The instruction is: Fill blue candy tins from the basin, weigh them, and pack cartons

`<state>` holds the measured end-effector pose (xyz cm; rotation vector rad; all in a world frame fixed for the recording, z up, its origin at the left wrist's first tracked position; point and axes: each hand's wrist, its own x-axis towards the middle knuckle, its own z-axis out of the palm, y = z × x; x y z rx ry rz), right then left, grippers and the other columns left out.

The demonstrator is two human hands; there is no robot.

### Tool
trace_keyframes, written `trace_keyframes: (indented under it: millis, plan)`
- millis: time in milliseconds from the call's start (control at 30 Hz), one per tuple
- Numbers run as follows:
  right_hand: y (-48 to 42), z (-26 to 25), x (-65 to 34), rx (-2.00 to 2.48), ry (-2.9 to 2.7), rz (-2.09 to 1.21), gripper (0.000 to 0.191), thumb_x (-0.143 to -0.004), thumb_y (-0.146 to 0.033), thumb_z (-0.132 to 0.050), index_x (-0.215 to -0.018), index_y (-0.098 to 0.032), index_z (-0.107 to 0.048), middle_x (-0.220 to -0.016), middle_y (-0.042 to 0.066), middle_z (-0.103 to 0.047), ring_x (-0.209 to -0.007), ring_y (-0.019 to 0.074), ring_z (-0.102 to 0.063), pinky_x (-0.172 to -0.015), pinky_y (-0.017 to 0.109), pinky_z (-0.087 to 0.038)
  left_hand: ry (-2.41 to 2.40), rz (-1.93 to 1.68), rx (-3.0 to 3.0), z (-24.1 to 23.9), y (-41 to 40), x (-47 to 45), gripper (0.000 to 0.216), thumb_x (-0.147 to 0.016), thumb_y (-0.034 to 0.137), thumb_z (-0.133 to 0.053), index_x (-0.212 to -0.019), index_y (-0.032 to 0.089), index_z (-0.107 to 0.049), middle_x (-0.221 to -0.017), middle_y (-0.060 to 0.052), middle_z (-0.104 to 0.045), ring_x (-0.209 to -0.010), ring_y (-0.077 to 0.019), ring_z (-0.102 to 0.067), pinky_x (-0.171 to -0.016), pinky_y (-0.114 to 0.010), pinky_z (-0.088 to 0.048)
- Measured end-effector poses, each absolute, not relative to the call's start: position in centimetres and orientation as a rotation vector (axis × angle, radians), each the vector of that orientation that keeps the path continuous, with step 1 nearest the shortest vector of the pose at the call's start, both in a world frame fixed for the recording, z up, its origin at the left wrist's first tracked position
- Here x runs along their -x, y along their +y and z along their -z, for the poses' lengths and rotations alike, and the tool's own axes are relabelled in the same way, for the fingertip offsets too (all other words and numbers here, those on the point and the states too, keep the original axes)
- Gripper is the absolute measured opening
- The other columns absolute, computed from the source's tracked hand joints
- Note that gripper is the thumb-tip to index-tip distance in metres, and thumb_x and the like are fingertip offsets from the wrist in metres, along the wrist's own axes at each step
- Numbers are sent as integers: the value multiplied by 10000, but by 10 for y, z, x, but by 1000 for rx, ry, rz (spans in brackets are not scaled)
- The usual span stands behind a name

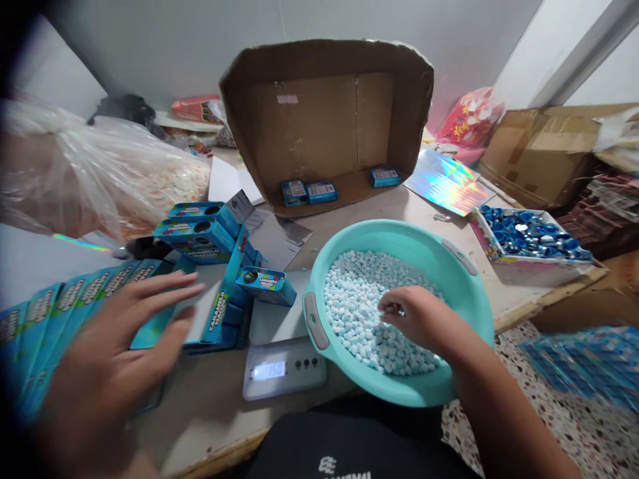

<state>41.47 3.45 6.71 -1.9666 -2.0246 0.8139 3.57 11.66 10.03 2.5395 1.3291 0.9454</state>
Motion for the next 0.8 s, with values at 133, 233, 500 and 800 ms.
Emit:
trace_keyframes:
  millis: [133, 233, 500, 800]
  plan:
    - [35, -69, -413, 2002, -2011, -763, 94, -849, -195, -639, -874, -189, -729, -858, 50, -741, -779, 188, -666, -729, 314, -491, 1337, -512, -2918, -92, 140, -69, 493, -845, 220, -587, -1329, 137, -543, -1405, -190, -546, -1326, -389, -482, -1104, -664, -346]
    - [35, -71, -410, 1972, -2002, -699, 102, -857, -192, -635, -882, -190, -734, -878, 45, -747, -803, 185, -671, -752, 315, -493, 1351, -371, -3055, -85, 160, -78, 363, -825, 207, -601, -1183, 159, -633, -1276, -174, -649, -1229, -375, -571, -1128, -730, -198]
    - [62, -129, -383, 1698, -2159, -515, 167, -892, -204, -586, -898, -214, -753, -884, 23, -746, -758, 147, -648, -719, 281, -473, 1117, -356, -2987, -98, 172, -83, 167, -871, 285, -594, -996, 205, -670, -981, -73, -749, -956, -269, -693, -1164, -678, -130]
    - [148, -164, -288, 1108, -2767, -452, 167, -869, -88, -608, -935, -164, -742, -937, 44, -733, -866, 166, -627, -752, 269, -419, 1370, -1232, -2666, -110, 116, -56, 314, -885, 293, -656, -1184, 211, -605, -1163, -86, -701, -1094, -241, -652, -1183, -579, -259]
